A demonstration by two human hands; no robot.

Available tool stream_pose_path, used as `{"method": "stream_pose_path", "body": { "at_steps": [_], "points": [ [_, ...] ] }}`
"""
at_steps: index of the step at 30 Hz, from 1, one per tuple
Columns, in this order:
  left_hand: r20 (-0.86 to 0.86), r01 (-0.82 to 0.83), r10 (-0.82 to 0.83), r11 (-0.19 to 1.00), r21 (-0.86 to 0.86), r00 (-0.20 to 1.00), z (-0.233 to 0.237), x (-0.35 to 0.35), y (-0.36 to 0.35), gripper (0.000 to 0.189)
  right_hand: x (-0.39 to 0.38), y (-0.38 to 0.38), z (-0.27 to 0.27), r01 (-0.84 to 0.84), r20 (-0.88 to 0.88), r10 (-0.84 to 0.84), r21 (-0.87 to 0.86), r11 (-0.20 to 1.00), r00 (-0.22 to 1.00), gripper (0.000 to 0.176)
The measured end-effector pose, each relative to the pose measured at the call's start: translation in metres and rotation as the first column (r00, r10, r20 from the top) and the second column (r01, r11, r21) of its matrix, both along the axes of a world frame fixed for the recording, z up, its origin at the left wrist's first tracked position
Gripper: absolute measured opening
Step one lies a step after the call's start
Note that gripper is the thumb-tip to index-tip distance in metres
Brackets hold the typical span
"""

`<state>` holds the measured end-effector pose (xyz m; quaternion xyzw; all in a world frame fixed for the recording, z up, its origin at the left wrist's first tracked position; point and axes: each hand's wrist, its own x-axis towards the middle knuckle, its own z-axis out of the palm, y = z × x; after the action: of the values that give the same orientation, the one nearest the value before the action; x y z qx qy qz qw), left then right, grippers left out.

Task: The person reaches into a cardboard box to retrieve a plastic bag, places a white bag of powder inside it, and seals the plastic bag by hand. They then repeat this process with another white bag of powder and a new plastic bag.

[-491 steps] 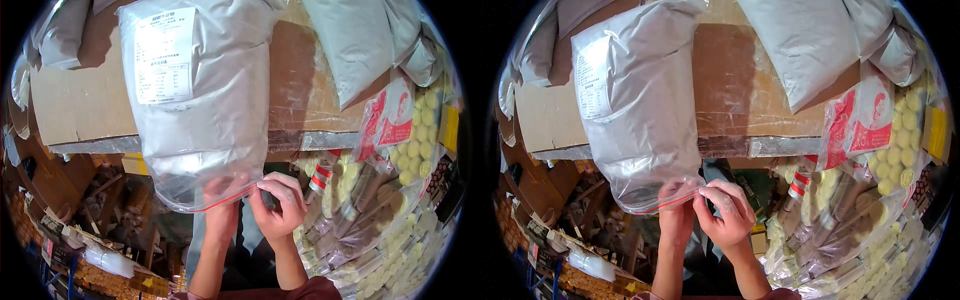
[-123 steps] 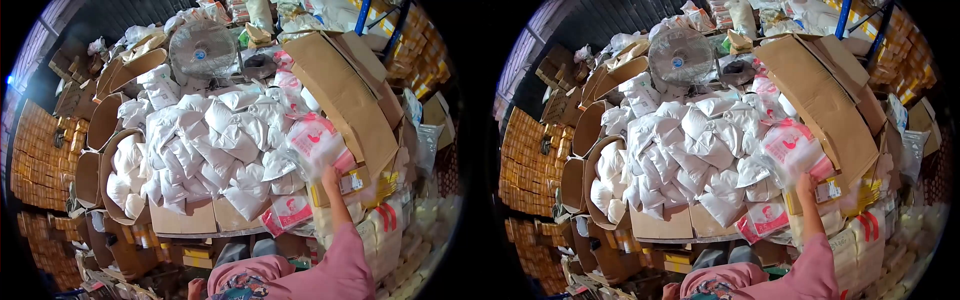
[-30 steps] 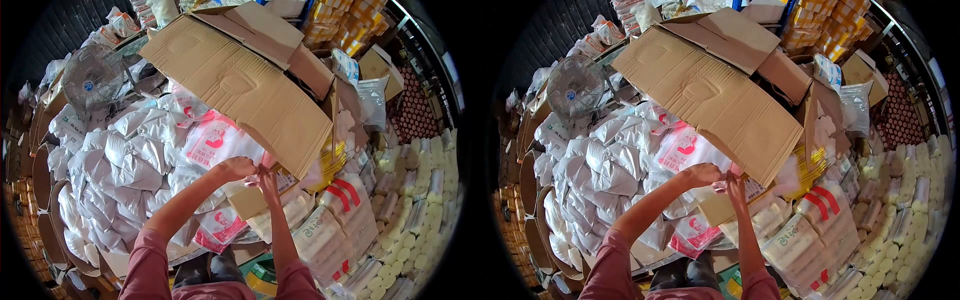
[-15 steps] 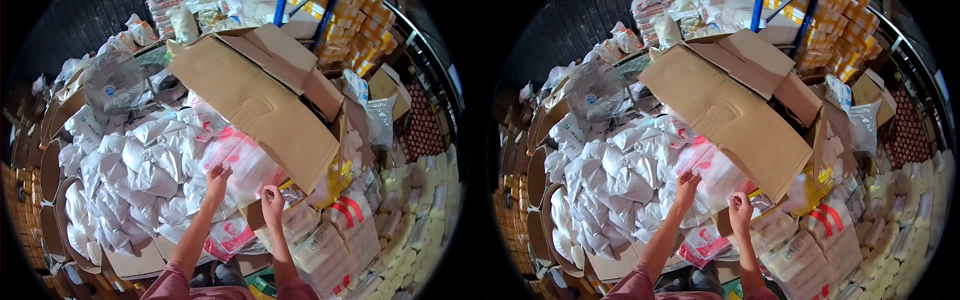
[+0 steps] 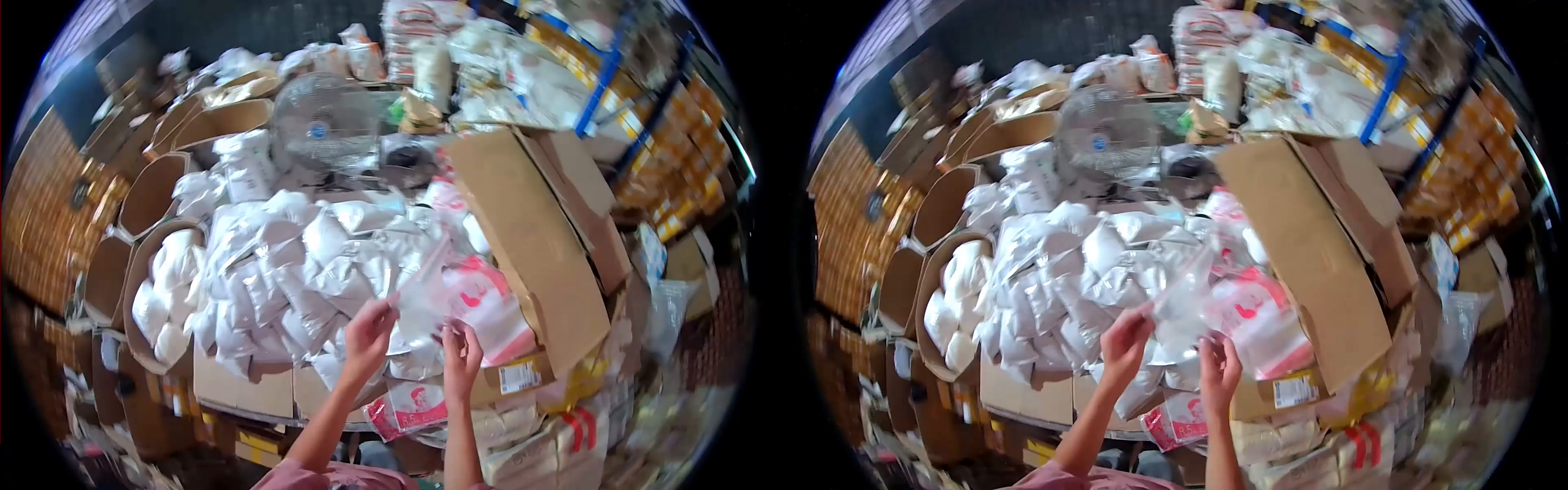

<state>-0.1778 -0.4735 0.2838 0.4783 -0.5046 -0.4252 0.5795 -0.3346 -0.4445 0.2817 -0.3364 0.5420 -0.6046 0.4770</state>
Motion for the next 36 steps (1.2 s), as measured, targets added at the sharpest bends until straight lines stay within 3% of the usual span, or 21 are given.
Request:
{"method": "stream_pose_path", "body": {
  "at_steps": [1, 3, 4, 7, 8, 11, 13, 15, 16, 17, 19, 24, 29, 31, 35, 36],
  "points": [
    [0.251, -0.055, 0.069, 0.996, -0.065, 0.965, 0.015, 0.017, 0.018, 0.025, 0.026, -0.002, 0.027, -0.072, 0.251, 0.071, -0.003, 0.997, 0.965, 0.028],
    [0.466, -0.046, 0.186, 0.954, -0.295, 0.865, 0.033, 0.05, 0.056, 0.032, 0.071, 0.001, 0.046, -0.228, 0.309, 0.203, 0.045, 0.973, 0.929, 0.03],
    [0.546, -0.002, 0.199, 0.941, -0.34, 0.814, 0.036, 0.068, 0.075, 0.041, 0.092, 0.007, 0.05, -0.27, 0.221, 0.258, 0.023, 0.963, 0.94, 0.026],
    [0.729, 0.056, 0.13, 0.972, -0.226, 0.672, 0.035, 0.125, 0.133, 0.054, 0.146, 0.021, 0.04, -0.513, 0.191, 0.496, 0.048, 0.857, 0.847, 0.023],
    [0.767, 0.02, 0.129, 0.983, -0.181, 0.628, 0.038, 0.137, 0.152, 0.058, 0.166, 0.031, 0.037, -0.531, 0.27, 0.502, 0.042, 0.846, 0.822, 0.023],
    [0.777, -0.05, 0.119, 0.992, -0.112, 0.619, 0.032, 0.171, 0.2, 0.054, 0.208, 0.063, 0.022, -0.629, 0.239, 0.59, 0.143, 0.764, 0.771, 0.027],
    [0.607, -0.163, 0.164, 0.985, -0.057, 0.777, 0.043, 0.18, 0.227, 0.043, 0.224, 0.09, 0.016, -0.707, -0.058, 0.724, 0.173, 0.686, 0.688, 0.027],
    [0.376, -0.275, 0.235, 0.96, 0.057, 0.896, 0.052, 0.19, 0.25, 0.039, 0.235, 0.115, -0.002, -0.774, -0.354, 0.79, 0.225, 0.592, 0.501, 0.025],
    [0.308, -0.348, 0.298, 0.929, 0.124, 0.904, 0.046, 0.195, 0.258, 0.035, 0.239, 0.13, -0.003, -0.797, -0.377, 0.811, 0.242, 0.553, 0.448, 0.022],
    [0.245, -0.472, 0.43, 0.87, 0.145, 0.869, 0.036, 0.196, 0.263, 0.029, 0.247, 0.143, 0.013, -0.794, -0.394, 0.816, 0.271, 0.543, 0.423, 0.023],
    [0.062, -0.56, 0.575, 0.758, 0.333, 0.816, 0.027, 0.205, 0.276, 0.022, 0.262, 0.165, 0.018, -0.831, -0.534, 0.764, 0.188, 0.524, 0.361, 0.023],
    [0.114, -0.69, 0.719, 0.593, 0.415, 0.686, 0.016, 0.244, 0.3, 0.017, 0.305, 0.195, 0.01, -0.859, -0.654, 0.695, 0.132, 0.495, 0.3, 0.023],
    [-0.051, -0.654, 0.774, 0.567, 0.501, 0.631, 0.0, 0.288, 0.327, 0.017, 0.356, 0.217, 0.017, -0.84, -0.441, 0.843, 0.291, 0.458, 0.307, 0.029],
    [-0.104, -0.637, 0.772, 0.585, 0.503, 0.627, 0.0, 0.307, 0.335, 0.017, 0.377, 0.224, 0.023, -0.838, -0.34, 0.876, 0.311, 0.448, 0.342, 0.029],
    [-0.257, -0.577, 0.738, 0.657, 0.485, 0.624, -0.002, 0.337, 0.35, 0.016, 0.4, 0.231, 0.023, -0.86, -0.259, 0.919, 0.347, 0.375, 0.296, 0.032],
    [-0.23, -0.574, 0.718, 0.674, 0.464, 0.657, -0.005, 0.344, 0.354, 0.014, 0.404, 0.235, 0.018, -0.867, -0.131, 0.929, 0.332, 0.371, 0.347, 0.032]
  ]
}}
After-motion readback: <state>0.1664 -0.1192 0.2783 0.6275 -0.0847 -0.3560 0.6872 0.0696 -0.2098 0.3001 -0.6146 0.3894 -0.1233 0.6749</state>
